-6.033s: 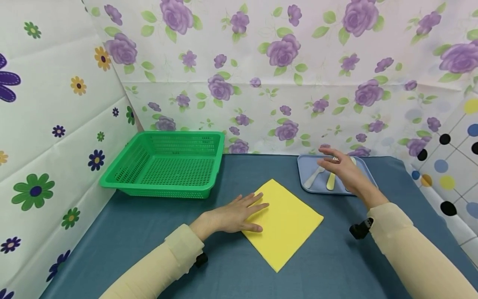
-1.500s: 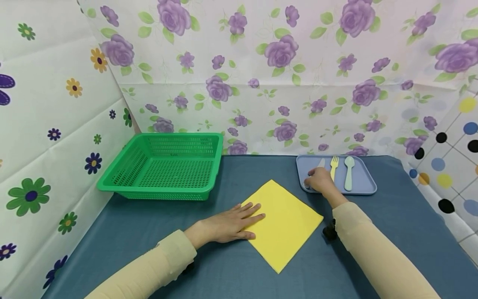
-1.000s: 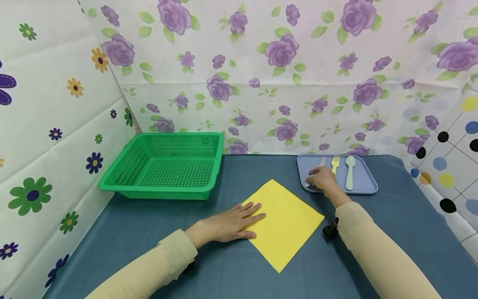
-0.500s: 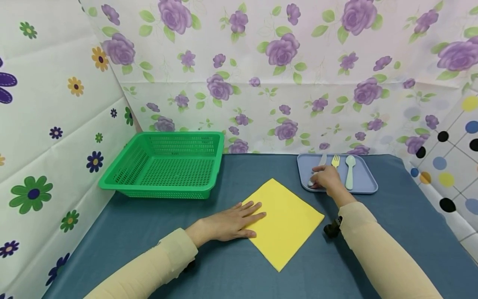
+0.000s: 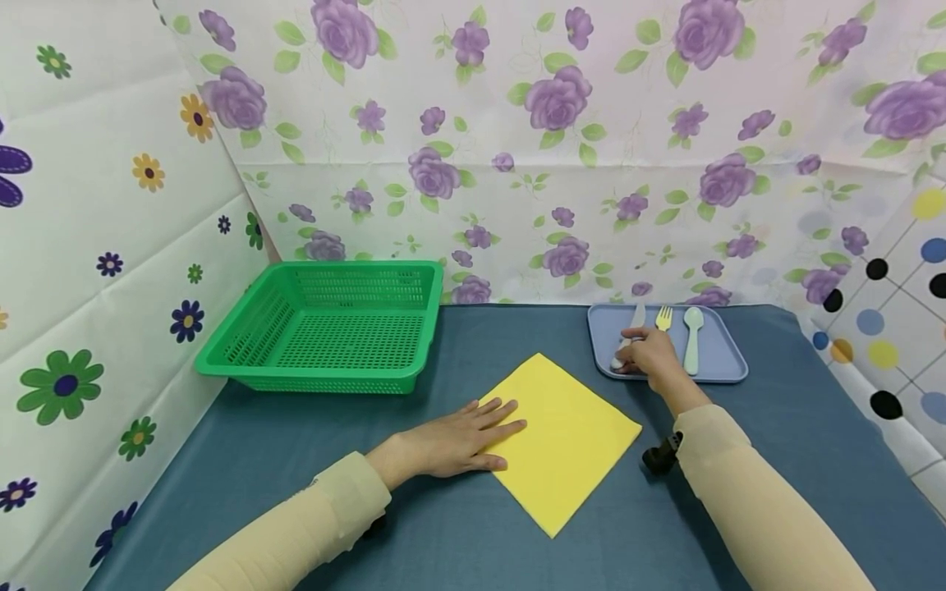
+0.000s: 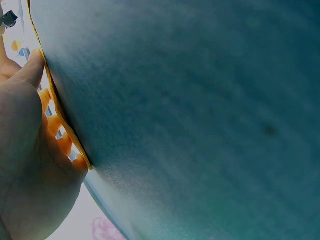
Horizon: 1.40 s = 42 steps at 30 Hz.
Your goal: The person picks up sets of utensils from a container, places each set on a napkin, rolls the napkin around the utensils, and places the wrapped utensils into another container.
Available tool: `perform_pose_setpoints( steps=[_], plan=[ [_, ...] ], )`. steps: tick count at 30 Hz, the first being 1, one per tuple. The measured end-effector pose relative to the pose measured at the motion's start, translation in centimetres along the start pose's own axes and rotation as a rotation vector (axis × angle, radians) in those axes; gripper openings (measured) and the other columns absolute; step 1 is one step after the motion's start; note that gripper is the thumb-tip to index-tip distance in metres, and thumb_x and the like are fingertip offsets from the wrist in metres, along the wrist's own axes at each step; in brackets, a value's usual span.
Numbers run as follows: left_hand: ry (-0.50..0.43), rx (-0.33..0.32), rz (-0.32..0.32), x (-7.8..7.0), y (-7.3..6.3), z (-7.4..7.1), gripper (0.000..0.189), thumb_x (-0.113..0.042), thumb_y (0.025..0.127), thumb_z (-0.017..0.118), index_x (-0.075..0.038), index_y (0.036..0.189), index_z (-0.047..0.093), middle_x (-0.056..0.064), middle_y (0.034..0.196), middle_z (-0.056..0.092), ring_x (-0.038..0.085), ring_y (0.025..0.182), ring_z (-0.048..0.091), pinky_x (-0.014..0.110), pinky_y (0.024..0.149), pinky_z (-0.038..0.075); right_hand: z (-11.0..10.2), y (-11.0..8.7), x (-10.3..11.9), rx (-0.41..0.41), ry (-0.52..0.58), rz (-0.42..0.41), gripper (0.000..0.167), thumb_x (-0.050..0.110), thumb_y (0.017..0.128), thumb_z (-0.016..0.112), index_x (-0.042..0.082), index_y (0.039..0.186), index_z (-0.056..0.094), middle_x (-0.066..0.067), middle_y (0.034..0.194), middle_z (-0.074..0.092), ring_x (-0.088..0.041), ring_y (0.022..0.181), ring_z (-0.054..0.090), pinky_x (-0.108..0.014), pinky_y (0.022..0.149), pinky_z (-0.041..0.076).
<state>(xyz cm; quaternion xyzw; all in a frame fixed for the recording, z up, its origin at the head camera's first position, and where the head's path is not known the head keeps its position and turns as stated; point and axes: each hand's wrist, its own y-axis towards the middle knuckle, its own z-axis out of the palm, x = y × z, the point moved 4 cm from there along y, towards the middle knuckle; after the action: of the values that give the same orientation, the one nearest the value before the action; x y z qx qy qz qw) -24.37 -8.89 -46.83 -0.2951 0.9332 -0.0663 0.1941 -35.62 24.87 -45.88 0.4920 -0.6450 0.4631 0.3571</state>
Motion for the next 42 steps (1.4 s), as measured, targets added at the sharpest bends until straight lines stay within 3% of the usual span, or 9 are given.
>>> perform_pose_setpoints(
  steps=[11, 22, 35, 42],
  plan=[
    [0.009, -0.005, 0.003, 0.0, 0.1, -0.1, 0.068, -0.053, 0.110, 0.036, -0.027, 0.169, 0.015, 0.001, 0.176, 0.001, 0.023, 0.161, 0.002, 0.045, 0.130, 0.005, -0.4, -0.3, -0.1, -0.053, 0.034, -0.028, 0.050, -0.001, 0.103, 0.056, -0.009, 0.151, 0.046, -0.017, 0.110, 0.055, -0.012, 0.067, 0.064, -0.026, 0.067, 0.060],
    [0.016, -0.006, 0.003, -0.1, 0.1, -0.3, 0.067, -0.052, 0.111, 0.036, -0.027, 0.169, 0.015, 0.001, 0.176, 0.002, 0.023, 0.161, 0.002, 0.045, 0.130, 0.005, -0.9, -0.2, 0.1, -0.066, 0.156, -0.040, 0.053, -0.003, 0.102, 0.060, -0.006, 0.153, 0.046, -0.005, 0.103, 0.052, -0.011, 0.070, 0.063, -0.026, 0.067, 0.060],
    [0.002, 0.006, -0.005, 0.1, 0.1, -0.1, 0.068, -0.052, 0.111, 0.038, -0.026, 0.169, 0.016, 0.002, 0.176, 0.001, 0.024, 0.161, 0.001, 0.046, 0.130, 0.004, -1.3, -0.4, 0.3, -0.017, 0.157, -0.029, 0.053, 0.003, 0.104, 0.060, -0.002, 0.155, 0.045, -0.005, 0.109, 0.051, -0.011, 0.081, 0.063, -0.030, 0.080, 0.060],
    [0.030, 0.012, -0.005, 0.0, 0.1, 0.1, 0.067, -0.053, 0.111, 0.036, -0.027, 0.169, 0.014, 0.002, 0.176, 0.001, 0.023, 0.161, 0.001, 0.045, 0.130, 0.005, -1.4, -0.3, 0.3, -0.002, 0.145, -0.028, 0.054, 0.004, 0.104, 0.061, -0.002, 0.155, 0.045, -0.008, 0.113, 0.052, -0.013, 0.084, 0.063, -0.029, 0.080, 0.061]
  ],
)
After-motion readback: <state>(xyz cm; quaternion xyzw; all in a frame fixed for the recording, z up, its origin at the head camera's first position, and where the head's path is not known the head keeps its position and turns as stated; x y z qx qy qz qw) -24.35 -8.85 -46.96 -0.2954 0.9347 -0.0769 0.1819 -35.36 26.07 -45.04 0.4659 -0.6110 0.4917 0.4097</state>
